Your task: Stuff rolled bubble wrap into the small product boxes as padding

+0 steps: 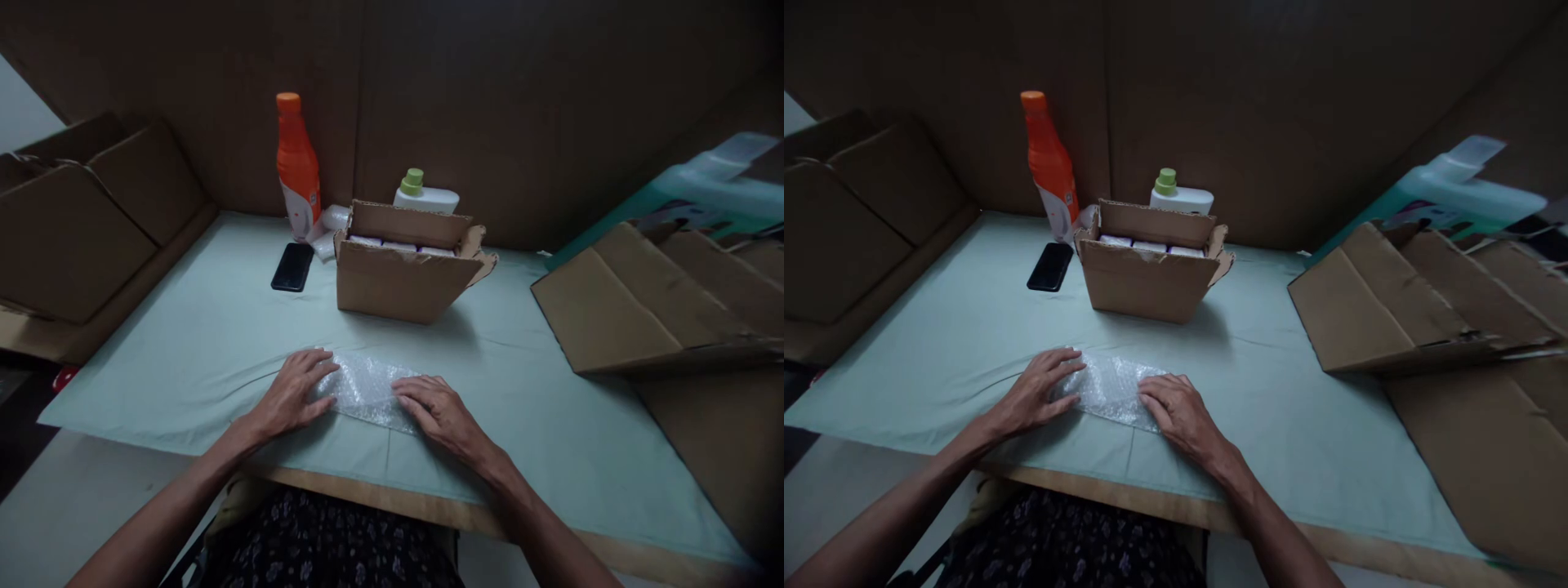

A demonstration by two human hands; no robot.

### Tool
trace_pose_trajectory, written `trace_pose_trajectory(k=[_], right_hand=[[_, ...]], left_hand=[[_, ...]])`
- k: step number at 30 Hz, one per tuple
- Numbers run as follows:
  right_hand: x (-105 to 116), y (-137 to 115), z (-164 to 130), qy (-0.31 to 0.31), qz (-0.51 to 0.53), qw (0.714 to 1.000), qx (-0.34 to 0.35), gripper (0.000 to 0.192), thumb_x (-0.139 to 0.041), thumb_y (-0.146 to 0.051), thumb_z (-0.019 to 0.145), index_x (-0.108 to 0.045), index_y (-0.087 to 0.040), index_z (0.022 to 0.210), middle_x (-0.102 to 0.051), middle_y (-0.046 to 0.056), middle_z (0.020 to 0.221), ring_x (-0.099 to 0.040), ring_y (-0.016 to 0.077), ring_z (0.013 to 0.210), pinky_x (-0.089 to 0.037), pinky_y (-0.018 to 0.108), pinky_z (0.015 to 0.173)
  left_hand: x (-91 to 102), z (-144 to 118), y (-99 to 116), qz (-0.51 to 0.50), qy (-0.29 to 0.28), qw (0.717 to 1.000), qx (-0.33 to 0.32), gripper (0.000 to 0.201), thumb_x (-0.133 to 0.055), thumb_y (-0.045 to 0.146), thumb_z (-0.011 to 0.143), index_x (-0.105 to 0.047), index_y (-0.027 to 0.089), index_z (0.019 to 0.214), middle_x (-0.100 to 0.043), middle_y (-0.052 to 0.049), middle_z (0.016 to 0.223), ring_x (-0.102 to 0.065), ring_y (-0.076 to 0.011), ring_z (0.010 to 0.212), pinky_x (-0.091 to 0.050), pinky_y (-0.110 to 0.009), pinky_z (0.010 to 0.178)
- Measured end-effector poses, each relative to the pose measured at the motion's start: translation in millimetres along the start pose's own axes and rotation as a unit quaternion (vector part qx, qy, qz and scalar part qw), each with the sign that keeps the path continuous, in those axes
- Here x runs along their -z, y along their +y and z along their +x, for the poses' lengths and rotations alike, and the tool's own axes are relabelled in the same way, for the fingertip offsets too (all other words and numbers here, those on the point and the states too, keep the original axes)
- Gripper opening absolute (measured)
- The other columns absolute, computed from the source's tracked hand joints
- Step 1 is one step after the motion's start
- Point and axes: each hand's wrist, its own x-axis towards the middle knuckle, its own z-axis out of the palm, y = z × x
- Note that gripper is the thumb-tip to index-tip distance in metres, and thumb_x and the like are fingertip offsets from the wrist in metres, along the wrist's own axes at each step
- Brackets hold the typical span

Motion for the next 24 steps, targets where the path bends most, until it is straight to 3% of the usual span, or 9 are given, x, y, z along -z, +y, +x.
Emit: trace_pose_trajectory(k=[3,7,9,12,14,16,20,24], right_hand=[[15,-12,3,0.071,0.034,0.997,-0.022,0.026,-0.05,-0.033,0.1,-0.073,-0.025,0.096,-0.078,0.004,0.094,-0.071,0.0217,0.088,-0.053,0.04,0.086],[46,-25,12,0.135,0.063,0.988,-0.049,0.028,-0.052,-0.043,0.097,-0.073,-0.025,0.09,-0.076,0.003,0.082,-0.069,0.0211,0.079,-0.053,0.037,0.08],[59,-26,20,0.139,0.075,0.986,-0.056,0.029,-0.054,-0.045,0.095,-0.073,-0.025,0.088,-0.074,0.003,0.078,-0.068,0.0206,0.075,-0.053,0.035,0.077],[66,-15,38,0.14,0.088,0.983,-0.078,0.031,-0.054,-0.047,0.093,-0.072,-0.024,0.085,-0.073,0.002,0.076,-0.067,0.02,0.072,-0.054,0.033,0.072],[64,-3,51,0.148,0.078,0.981,-0.094,0.033,-0.053,-0.048,0.093,-0.072,-0.023,0.084,-0.074,0.003,0.078,-0.068,0.0203,0.074,-0.054,0.032,0.072],[59,13,58,0.168,0.05,0.978,-0.11,0.032,-0.055,-0.048,0.09,-0.073,-0.023,0.086,-0.076,0.004,0.085,-0.07,0.0221,0.08,-0.055,0.034,0.074],[56,46,51,0.216,0.0,0.964,-0.153,0.034,-0.057,-0.051,0.087,-0.074,-0.022,0.087,-0.078,0.009,0.095,-0.07,0.0286,0.087,-0.054,0.042,0.077],[58,73,48,0.255,0.029,0.948,-0.19,0.039,-0.059,-0.053,0.084,-0.07,-0.02,0.102,-0.077,0.012,0.102,-0.07,0.0285,0.09,-0.054,0.04,0.075]], left_hand=[[14.1,1,9,-0.064,0.004,0.998,0.012,0.025,-0.059,0.03,0.09,-0.068,0.023,0.112,-0.064,-0.013,0.134,-0.057,-0.0312,0.128,-0.043,-0.055,0.109],[35.6,4,31,-0.167,-0.01,0.986,0.025,0.077,-0.076,0.043,0.078,-0.045,0.028,0.147,-0.054,-0.012,0.148,-0.051,-0.0317,0.135,-0.042,-0.053,0.113],[36.3,11,39,-0.173,0.014,0.983,0.056,0.068,-0.072,0.041,0.081,-0.049,0.026,0.143,-0.064,-0.011,0.135,-0.059,-0.0294,0.124,-0.049,-0.049,0.105],[27.5,28,39,-0.202,0.057,0.967,0.145,0.041,-0.056,0.034,0.09,-0.061,0.021,0.129,-0.073,-0.005,0.095,-0.068,-0.0205,0.087,-0.056,-0.036,0.079],[21.4,41,33,-0.226,0.07,0.955,0.178,0.043,-0.054,0.034,0.09,-0.059,0.02,0.13,-0.067,-0.001,0.08,-0.064,-0.0169,0.072,-0.052,-0.031,0.069],[17.4,52,24,-0.214,0.079,0.955,0.192,0.051,-0.057,0.035,0.087,-0.055,0.018,0.135,-0.063,0.001,0.076,-0.061,-0.0165,0.069,-0.051,-0.032,0.069],[12.7,65,-1,-0.152,0.112,0.955,0.23,0.068,-0.065,0.043,0.081,-0.049,0.016,0.141,-0.068,-0.009,0.103,-0.064,-0.0222,0.088,-0.052,-0.039,0.078],[7.6,88,-18,-0.162,0.16,0.953,0.198,0.076,-0.064,0.04,0.082,-0.038,0.019,0.15,-0.056,-0.018,0.139,-0.06,-0.0294,0.115,-0.054,-0.042,0.084]])
